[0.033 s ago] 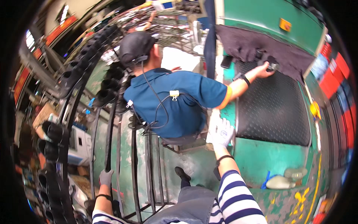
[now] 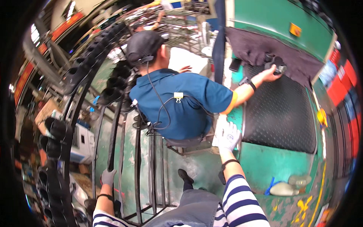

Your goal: Observe and assist with shoe production on an assembly line involving machinery and racks.

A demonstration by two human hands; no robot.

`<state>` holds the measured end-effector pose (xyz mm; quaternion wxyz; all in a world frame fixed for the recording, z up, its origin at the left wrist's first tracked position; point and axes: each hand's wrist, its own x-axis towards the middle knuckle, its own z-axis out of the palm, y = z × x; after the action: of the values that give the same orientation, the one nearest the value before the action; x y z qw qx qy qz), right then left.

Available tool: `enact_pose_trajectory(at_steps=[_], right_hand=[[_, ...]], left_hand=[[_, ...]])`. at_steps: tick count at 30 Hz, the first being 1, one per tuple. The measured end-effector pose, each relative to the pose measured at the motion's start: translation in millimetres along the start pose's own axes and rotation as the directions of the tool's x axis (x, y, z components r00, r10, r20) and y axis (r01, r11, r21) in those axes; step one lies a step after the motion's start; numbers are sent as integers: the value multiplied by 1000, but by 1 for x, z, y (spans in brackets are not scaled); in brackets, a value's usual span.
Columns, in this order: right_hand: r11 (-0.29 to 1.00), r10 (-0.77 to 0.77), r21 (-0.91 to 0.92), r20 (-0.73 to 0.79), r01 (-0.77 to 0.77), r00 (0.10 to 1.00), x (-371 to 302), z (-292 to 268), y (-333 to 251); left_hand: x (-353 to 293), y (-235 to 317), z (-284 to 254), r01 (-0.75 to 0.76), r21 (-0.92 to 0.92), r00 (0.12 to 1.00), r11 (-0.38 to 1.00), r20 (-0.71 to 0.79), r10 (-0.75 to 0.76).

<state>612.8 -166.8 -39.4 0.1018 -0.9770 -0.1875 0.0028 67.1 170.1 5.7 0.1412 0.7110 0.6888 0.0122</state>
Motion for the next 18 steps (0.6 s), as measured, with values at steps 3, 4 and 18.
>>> enact_pose_trajectory(at_steps=[3, 4, 18], right_hand=[[994, -49, -112, -303, 16, 952, 3, 40, 42], [996, -46, -85, -349, 17, 936, 8, 42, 38], [999, -33, -2, -245, 33, 969, 2, 43, 16]], left_hand=[[-4, 36, 9, 12, -23, 999, 1000, 52, -11], [0, 46, 7, 14, -24, 999, 1000, 46, -13], [-4, 20, 0, 67, 32, 998, 997, 16, -68]])
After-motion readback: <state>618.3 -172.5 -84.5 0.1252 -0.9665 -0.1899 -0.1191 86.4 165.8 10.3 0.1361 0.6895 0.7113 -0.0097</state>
